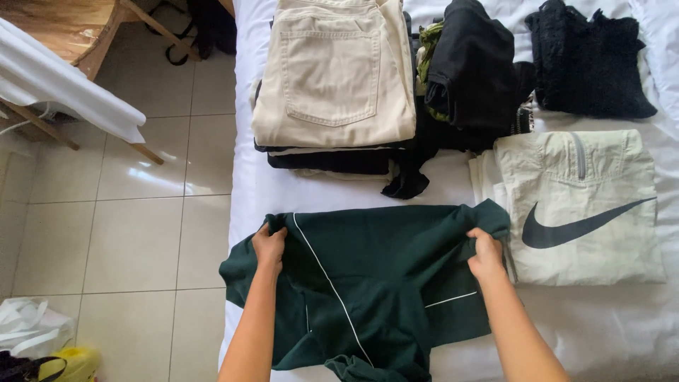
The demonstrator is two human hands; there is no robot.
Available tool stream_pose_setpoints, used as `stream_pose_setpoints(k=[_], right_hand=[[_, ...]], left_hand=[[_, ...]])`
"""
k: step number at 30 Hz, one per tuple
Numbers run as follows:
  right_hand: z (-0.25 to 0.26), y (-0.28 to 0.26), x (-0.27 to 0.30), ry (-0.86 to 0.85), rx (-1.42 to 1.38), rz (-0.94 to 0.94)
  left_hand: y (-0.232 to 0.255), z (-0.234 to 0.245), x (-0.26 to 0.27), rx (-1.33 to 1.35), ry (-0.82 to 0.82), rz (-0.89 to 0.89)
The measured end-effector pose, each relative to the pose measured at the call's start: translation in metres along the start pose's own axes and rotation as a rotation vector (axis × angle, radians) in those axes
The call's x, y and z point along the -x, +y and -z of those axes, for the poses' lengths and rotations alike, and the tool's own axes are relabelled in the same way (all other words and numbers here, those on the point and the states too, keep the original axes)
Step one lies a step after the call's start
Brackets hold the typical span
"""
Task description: Folding various items of clothing on a bed and organizing them into stacks before putting them away.
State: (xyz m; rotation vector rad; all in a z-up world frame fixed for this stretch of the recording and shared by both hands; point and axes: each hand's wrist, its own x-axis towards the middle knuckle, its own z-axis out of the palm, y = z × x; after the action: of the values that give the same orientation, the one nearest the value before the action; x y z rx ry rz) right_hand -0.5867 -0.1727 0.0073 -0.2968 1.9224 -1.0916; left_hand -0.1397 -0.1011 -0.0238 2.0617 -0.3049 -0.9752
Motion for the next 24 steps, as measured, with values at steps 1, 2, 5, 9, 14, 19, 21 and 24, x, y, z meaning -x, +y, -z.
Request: stream_pose_setpoints(k=[1,2,5,9,14,19,21,24], right_hand=[[0.009,0.004,-0.002,0.001,-0.001,0.004],[0.018,0.008,-0.003,0.056,0.067,0.025],[0.045,0.025,-0.007,0.176,0.316,0.195],[0.063,0.031,0.033,0.348,0.703,0.82],[0.078,0.065,0.153,-0.004,0.661,0.976],[0.041,0.143,0.256,-1.067,1.897,0.119],[0.075,0.223,0.261,-0.298,1.247,1.612],[0.089,0.224,0.24,-0.755,1.222,1.022]], left_hand=[[0.001,0.0,-0.003,0.003,-0.002,-0.002],[0.001,0.0,-0.005,-0.007,0.04,-0.043],[-0.005,0.007,-0.015,-0.06,0.143,-0.144],[0.04,0.023,0.042,-0.325,0.204,-0.578],[0.005,0.031,0.071,-0.849,-0.118,-1.341],[-0.02,0.037,0.074,-1.204,-0.37,-1.183],[-0.014,0.039,0.075,-1.196,-0.507,-1.008],[-0.021,0.04,0.074,-1.175,-0.525,-0.998]])
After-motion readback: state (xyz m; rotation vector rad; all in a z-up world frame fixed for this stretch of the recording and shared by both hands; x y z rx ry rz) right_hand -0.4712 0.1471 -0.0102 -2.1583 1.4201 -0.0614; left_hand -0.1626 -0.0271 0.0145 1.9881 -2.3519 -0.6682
